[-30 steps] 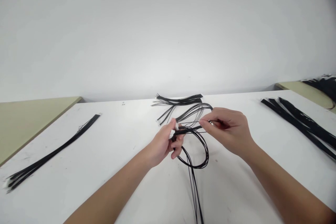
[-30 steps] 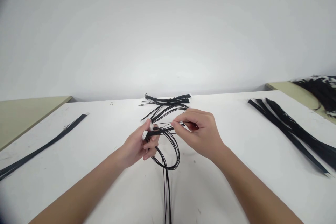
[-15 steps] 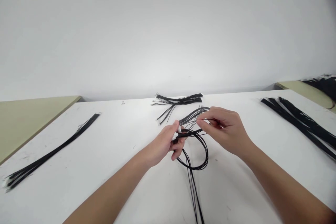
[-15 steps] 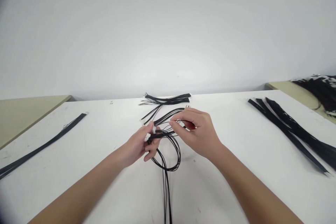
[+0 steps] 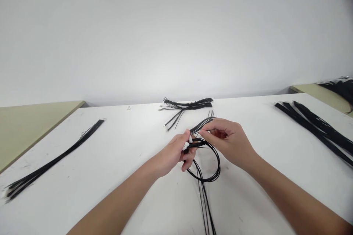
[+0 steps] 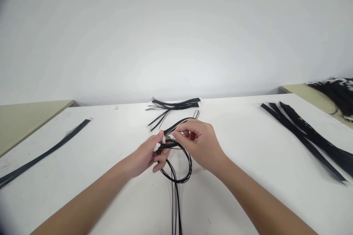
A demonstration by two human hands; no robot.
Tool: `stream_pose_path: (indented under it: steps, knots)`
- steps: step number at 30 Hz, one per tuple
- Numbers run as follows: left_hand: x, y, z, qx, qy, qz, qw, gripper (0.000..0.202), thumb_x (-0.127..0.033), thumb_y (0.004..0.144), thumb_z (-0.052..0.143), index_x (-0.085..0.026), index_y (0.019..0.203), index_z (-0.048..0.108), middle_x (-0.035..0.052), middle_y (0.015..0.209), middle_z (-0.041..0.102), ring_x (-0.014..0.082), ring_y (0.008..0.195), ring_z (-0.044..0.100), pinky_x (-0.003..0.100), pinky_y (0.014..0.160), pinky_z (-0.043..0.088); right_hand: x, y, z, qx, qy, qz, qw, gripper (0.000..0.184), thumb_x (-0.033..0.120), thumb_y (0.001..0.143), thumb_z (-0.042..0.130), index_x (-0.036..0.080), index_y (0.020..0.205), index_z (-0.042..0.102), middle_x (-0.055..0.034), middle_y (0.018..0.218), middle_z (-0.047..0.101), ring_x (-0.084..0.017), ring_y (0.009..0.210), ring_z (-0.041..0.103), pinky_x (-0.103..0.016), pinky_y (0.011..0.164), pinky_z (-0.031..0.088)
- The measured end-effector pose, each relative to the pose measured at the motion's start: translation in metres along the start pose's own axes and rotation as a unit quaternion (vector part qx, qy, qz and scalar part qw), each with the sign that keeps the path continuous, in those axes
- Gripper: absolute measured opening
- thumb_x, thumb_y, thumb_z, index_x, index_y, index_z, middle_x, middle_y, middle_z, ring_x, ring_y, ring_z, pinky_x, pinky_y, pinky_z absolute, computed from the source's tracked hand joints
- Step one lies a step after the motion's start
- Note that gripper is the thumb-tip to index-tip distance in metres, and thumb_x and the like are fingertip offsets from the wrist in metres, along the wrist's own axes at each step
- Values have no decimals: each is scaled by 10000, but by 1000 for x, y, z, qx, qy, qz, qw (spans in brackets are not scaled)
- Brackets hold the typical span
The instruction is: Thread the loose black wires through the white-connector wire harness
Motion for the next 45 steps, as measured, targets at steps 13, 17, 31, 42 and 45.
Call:
stream_pose_path:
  steps: [13,17,31,42,45]
  knots:
    - [4,2,-4,-1,-249,-47,967,501,-595,905,315,-166,688,455,-78,495,330,46,319,340,203,426,267,9,-11,-20,-194,-11,-115,974,182,223,821,615,243,999,588,-40,975,554,-150,819,536,-287,670,482]
    - [-4,3,-7,-5,-346,-13,938,457,-537,932,317,-162,720,468,-78,512,426,30,282,334,186,386,266,5,-17,-21,-233,5,-99,968,81,218,841,587,230,894,527,-23,892,530,-145,817,530,-280,685,477]
    - [-5,2,-6,-17,-380,-11,925,451,-546,925,333,-159,749,482,-62,665,570,7,267,343,169,354,242,-11,-23,36,59,75,62,993,186,343,854,558,197,746,597,15,627,546,-98,548,418,-226,483,345]
    - [1,4,-6,-36,-354,-34,934,437,-574,898,379,-172,765,486,-69,629,520,14,275,342,182,385,260,-1,-26,30,-37,-65,-79,994,46,203,826,546,204,793,578,-3,884,680,-94,602,537,-228,552,412]
    - [1,3,-6,-42,-343,-38,938,450,-579,907,344,-177,760,486,-65,579,490,24,273,338,185,387,251,1,-26,29,-46,-52,-86,994,58,192,833,535,206,840,591,-19,874,668,-112,636,551,-243,567,430]
Point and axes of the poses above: each hand's wrist, its own y-axis towards the middle knuckle, its own z-axis out of the palm, x = y × z, the point moved 6 cm from there along y, towards the middle knuckle
